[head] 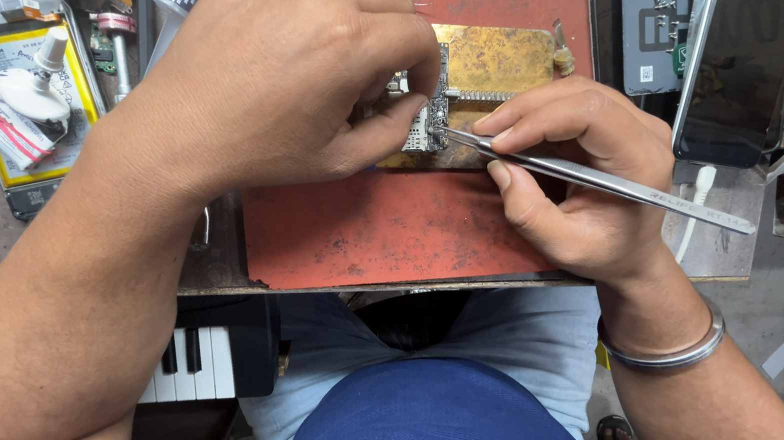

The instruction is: The person prepares a small electronic component by cleaning it with a spray can, then uses a soldering iron and tweezers to solder the component onto a circuit board. The person continues to adjust and inspect the soldered area with tweezers.

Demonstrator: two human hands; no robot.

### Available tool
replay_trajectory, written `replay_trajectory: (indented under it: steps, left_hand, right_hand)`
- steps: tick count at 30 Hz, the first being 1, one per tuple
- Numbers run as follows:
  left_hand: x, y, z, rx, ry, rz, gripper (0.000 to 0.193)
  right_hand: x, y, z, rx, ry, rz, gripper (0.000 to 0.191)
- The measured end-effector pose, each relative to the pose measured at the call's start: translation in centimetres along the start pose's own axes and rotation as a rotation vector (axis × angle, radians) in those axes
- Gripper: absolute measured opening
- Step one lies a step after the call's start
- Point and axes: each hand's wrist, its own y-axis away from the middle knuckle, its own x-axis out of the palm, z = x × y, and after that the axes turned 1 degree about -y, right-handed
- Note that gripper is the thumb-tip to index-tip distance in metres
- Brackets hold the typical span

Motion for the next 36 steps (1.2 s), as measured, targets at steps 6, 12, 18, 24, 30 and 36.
replay_trajectory:
  steps: [6, 12, 18, 24, 30, 36]
  left_hand:
    - [0.1, 0.0, 0.0, -0.019, 0.037, 0.041, 0.010]
    - [0.2, 0.2, 0.2, -0.012, 0.020, 0.046, 0.010]
    - [0.3, 0.2, 0.2, -0.010, 0.014, 0.056, 0.011]
    - [0.4, 0.3, 0.3, 0.002, 0.016, 0.056, 0.011]
    - [0.6, 0.5, 0.5, 0.004, 0.003, 0.075, 0.012]
    - [0.7, 0.5, 0.5, 0.007, -0.021, 0.087, 0.012]
  right_hand:
    - [-0.1, 0.4, -0.5, 0.003, 0.001, 0.014, 0.017]
    - [0.0, 1.0, -1.0, 0.022, -0.055, 0.024, 0.015]
    - [0.0, 1.1, -1.2, 0.045, -0.099, 0.030, 0.014]
    - [0.1, 1.3, -1.2, 0.072, -0.138, 0.030, 0.014]
    - [0.0, 1.4, -1.3, 0.075, -0.157, 0.034, 0.014]
    - [0.1, 1.3, -1.3, 0.068, -0.145, 0.036, 0.014]
